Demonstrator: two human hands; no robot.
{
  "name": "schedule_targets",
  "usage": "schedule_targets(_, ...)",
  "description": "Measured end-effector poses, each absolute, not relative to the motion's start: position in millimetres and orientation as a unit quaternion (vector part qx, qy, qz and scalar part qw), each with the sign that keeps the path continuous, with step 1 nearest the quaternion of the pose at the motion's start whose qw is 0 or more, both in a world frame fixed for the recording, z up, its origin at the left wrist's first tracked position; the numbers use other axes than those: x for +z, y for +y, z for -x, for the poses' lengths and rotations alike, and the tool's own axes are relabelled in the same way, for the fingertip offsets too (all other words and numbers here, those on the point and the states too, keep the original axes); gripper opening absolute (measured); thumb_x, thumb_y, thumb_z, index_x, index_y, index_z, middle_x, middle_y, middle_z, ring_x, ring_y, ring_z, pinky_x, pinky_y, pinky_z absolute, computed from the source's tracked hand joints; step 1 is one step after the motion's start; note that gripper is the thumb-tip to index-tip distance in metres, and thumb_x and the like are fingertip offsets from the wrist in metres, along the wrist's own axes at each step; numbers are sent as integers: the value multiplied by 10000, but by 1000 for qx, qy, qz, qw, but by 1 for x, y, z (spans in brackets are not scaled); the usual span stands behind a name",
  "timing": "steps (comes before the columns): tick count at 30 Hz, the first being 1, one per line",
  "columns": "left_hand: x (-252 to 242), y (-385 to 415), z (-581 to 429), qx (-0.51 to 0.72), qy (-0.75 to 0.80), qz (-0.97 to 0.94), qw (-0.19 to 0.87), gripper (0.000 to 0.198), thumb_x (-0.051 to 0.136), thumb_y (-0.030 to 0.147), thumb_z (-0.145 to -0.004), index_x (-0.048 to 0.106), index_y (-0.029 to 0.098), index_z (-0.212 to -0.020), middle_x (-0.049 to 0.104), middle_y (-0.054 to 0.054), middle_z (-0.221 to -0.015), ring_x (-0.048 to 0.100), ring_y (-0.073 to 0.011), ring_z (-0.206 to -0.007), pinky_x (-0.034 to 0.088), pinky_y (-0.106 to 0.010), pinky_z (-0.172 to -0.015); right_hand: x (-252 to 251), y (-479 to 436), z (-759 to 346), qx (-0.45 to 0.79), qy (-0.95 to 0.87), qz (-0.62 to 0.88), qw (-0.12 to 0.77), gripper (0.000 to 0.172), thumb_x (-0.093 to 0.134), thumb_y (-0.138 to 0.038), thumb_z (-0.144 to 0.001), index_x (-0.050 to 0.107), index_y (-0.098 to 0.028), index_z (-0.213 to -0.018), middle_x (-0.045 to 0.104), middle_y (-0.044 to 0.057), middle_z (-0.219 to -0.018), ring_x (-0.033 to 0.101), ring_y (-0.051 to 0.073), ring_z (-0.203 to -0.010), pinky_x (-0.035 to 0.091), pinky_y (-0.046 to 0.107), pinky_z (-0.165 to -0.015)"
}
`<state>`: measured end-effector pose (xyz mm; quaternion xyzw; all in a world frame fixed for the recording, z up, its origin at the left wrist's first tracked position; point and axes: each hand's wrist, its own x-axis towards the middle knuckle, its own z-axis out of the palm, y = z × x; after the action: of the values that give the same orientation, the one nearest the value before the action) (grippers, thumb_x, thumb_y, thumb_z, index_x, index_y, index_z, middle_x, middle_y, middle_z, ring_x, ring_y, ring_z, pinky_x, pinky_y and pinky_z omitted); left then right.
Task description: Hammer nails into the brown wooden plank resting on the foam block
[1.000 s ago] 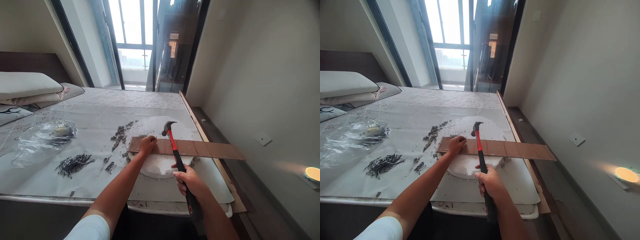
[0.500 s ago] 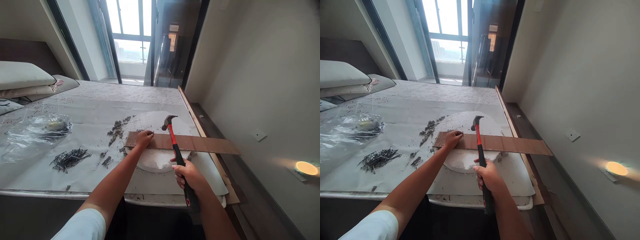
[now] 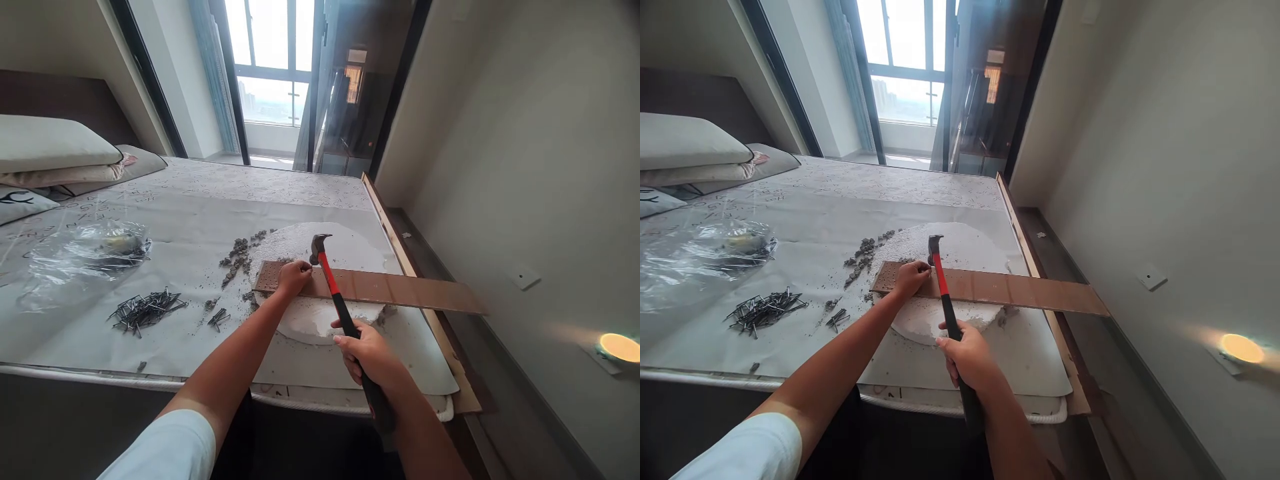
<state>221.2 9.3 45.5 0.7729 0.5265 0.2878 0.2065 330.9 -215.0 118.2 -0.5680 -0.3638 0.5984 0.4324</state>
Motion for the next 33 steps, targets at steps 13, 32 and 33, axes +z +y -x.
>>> schedule_targets(13, 43, 8, -219, 285, 527, -774, 205, 212, 522, 304, -753, 705, 242, -839, 714, -2, -896, 614, -171, -859, 442, -253, -711, 124, -216, -330, 593, -350, 589, 423, 463, 563, -358, -634, 439, -153, -1030, 302, -155, -333, 275, 78, -276, 256, 192, -283)
schedule_targets(32, 43, 7, -220, 272, 534, -774, 203, 233, 523, 330, -763, 702, 228, -870, 707, -28, -907, 607, -185, -872, 444, -264, -713, 130, -215, -328, 547, -392, 615, 411, 324, 467, -274, -658, 438, -184, -968, 333, -139, -312, 295, 88, -284, 290, 201, -303)
schedule_targets(33, 43, 7, -220, 272, 534, -774, 204, 234, 517, 328, -767, 701, 228, -871, 706, -29, -907, 606, -184, -869, 444, -262, -709, 129, -213, -327, 554, -389, 618, 400, 333, 468, -266, -647, 435, -178, -966, 332, -139, -314, 298, 89, -286, 290, 204, -302)
